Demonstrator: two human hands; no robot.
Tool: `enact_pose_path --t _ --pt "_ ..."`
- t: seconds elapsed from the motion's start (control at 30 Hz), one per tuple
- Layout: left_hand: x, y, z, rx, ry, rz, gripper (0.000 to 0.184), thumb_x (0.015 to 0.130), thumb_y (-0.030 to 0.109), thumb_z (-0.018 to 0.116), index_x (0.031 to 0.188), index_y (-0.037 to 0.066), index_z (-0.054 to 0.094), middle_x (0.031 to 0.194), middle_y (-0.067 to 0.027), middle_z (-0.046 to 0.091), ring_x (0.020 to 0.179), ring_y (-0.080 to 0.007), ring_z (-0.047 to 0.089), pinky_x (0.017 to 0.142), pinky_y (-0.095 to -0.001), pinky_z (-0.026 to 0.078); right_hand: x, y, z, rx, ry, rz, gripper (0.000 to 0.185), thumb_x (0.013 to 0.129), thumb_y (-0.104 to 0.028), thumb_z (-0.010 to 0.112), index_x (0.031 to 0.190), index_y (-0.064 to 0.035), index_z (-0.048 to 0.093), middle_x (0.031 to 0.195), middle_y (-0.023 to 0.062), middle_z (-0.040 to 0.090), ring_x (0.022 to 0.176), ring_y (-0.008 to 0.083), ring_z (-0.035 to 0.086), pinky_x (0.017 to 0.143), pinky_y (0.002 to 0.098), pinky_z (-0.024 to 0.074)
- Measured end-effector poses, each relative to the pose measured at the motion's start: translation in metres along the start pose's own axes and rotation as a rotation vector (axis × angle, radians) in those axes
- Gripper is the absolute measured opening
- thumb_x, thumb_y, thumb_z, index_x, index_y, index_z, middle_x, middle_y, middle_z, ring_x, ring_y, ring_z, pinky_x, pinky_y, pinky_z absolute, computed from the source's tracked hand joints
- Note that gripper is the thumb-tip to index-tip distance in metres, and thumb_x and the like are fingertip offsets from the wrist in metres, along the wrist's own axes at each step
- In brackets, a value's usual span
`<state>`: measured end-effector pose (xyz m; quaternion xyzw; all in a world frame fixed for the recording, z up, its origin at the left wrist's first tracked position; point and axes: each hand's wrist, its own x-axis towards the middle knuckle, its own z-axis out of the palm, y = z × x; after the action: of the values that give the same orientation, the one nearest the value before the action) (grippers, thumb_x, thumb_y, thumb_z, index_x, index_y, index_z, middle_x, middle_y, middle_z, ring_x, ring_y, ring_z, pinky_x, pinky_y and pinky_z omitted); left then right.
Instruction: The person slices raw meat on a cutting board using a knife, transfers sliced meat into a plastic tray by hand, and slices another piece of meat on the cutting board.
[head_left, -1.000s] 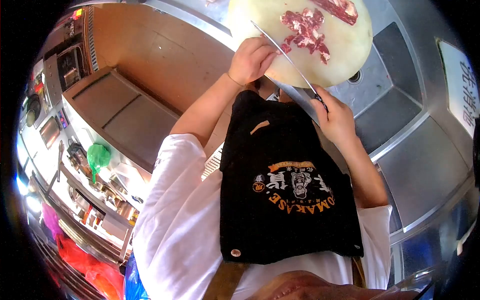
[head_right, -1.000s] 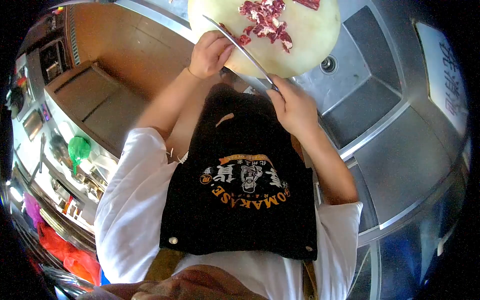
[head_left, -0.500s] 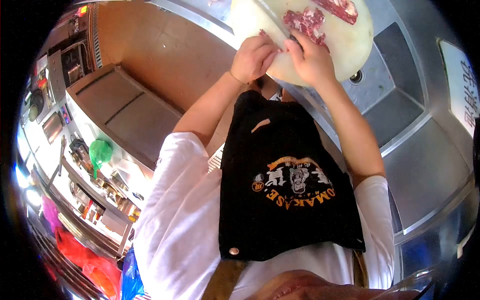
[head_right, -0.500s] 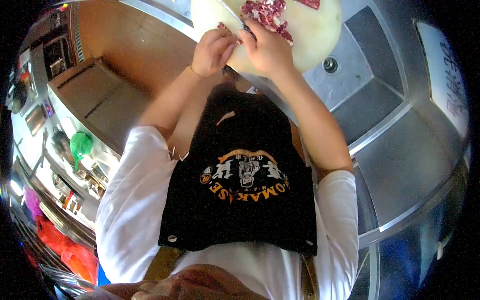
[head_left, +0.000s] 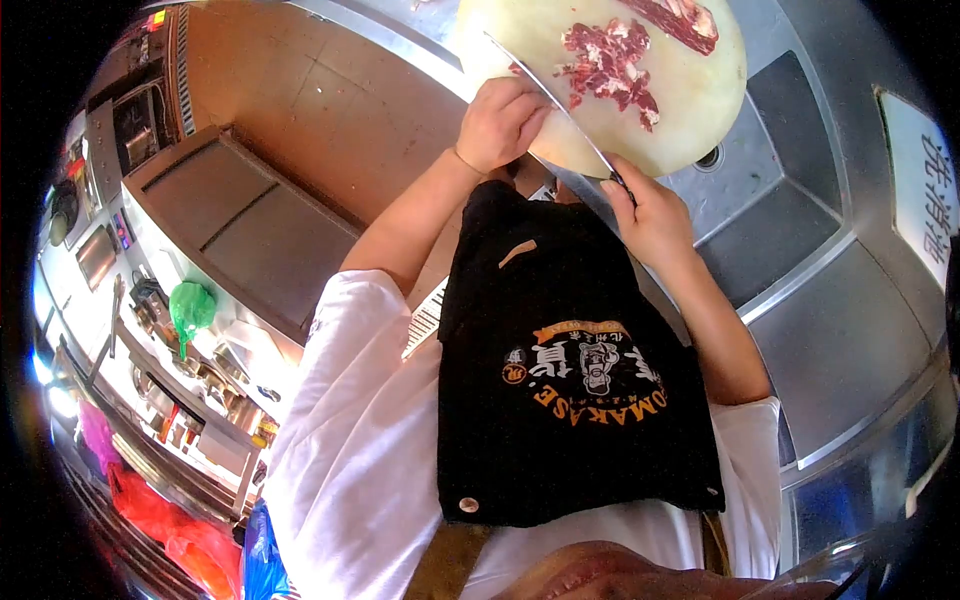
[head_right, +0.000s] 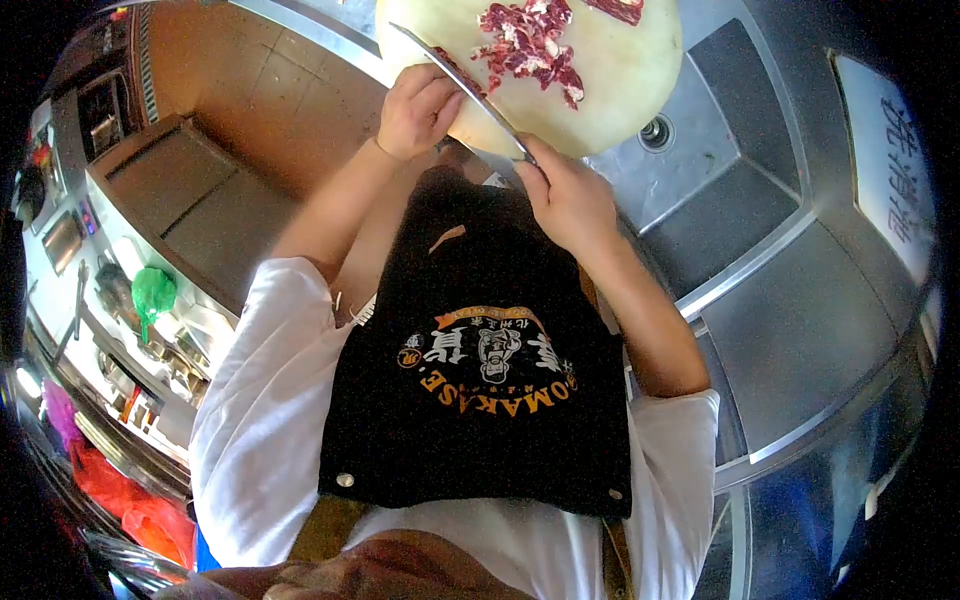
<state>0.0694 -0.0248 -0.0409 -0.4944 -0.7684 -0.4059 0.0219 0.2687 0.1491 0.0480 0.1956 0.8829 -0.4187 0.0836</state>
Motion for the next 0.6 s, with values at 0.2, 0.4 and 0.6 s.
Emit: enact_pose_path --t 0.2,0.4,0.6 --pt "0.001 -0.002 0.000 -0.011 0.000 0.016 0.016 0.081 0.007 0.076 0.097 0.006 0.074 0.103 -0.0076 0.070 0.094 -0.0297 0.065 0.085 -0.0397 0.053 0.012 -0.007 0.005 0.005 0.004 -0.018 0.035 0.101 -0.029 0.063 0.133 -0.0156 0.062 0.099 0.0200 0.073 0.090 0.0433 0.070 0.076 0.0518 0.0559" --pt "0.002 -0.004 0.000 -0.026 -0.032 0.018 0.015 0.082 0.007 0.075 0.097 0.006 0.074 0.104 -0.0089 0.070 0.096 -0.0306 0.066 0.085 -0.0397 0.053 0.048 -0.010 0.010 0.060 -0.068 0.042 0.035 0.103 -0.036 0.057 0.130 -0.0155 0.064 0.098 0.0194 0.074 0.089 0.0434 0.070 0.077 0.0528 0.0551" --pt "0.006 0.007 -0.002 0.014 -0.104 -0.006 0.014 0.082 0.013 0.077 0.094 0.007 0.073 0.103 -0.0097 0.067 0.093 -0.0321 0.064 0.085 -0.0430 0.052 0.081 0.015 0.026 0.145 0.099 -0.097 0.039 0.103 -0.041 0.058 0.129 -0.0127 0.065 0.095 0.0172 0.073 0.085 0.0386 0.069 0.077 0.0456 0.0557"
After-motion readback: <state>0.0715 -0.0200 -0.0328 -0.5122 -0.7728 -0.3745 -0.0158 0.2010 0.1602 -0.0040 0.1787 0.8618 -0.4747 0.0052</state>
